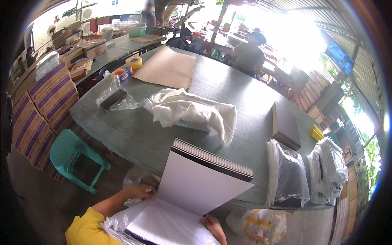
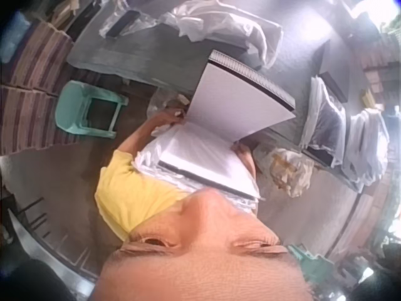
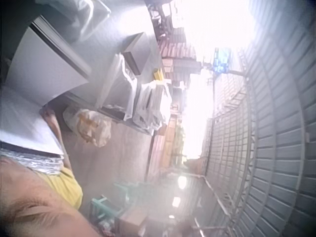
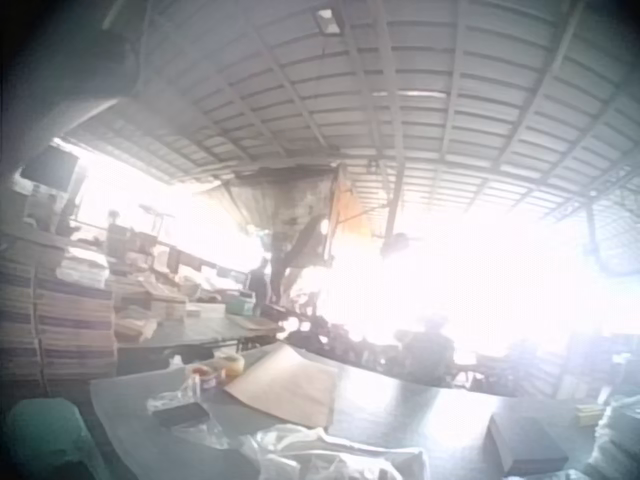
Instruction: The person wraps individual black rectangular boards in plastic sheets by hand and stacks them onto a pile.
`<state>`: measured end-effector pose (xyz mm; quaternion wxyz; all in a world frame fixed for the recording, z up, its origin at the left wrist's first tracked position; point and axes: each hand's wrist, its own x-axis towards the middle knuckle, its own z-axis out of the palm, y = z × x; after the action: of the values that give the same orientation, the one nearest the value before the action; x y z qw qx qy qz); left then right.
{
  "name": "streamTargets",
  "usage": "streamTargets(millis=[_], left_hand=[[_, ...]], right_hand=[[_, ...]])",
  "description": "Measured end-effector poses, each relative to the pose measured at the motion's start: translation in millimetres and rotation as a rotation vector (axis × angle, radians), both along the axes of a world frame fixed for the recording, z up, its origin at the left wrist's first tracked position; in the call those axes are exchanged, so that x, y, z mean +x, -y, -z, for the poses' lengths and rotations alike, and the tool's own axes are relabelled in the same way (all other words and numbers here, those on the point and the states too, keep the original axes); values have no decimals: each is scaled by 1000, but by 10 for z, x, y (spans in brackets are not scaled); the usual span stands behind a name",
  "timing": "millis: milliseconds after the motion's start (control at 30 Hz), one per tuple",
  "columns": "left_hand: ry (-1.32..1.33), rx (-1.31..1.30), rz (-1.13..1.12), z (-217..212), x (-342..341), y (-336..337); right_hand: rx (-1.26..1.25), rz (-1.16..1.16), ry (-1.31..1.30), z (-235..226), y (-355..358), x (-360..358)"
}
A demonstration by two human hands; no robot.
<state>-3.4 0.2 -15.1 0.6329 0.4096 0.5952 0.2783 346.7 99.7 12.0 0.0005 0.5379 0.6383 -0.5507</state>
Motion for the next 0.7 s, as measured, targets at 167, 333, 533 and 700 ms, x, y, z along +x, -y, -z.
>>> streamTargets(millis=[167,333,533,700], left_hand=[[-123,72,45,-48,63,-19],[-84,60,-221,640,106,-58],[-563,360,-97,931,79,-131],[-654,356,-81,83,-174,4]], right_hand=[[61,190,-22,427,-125,171],[589,190,150,1541,-198,206],[748,121,150,1415,-304,70],[18,190,-99,461,-247,241]])
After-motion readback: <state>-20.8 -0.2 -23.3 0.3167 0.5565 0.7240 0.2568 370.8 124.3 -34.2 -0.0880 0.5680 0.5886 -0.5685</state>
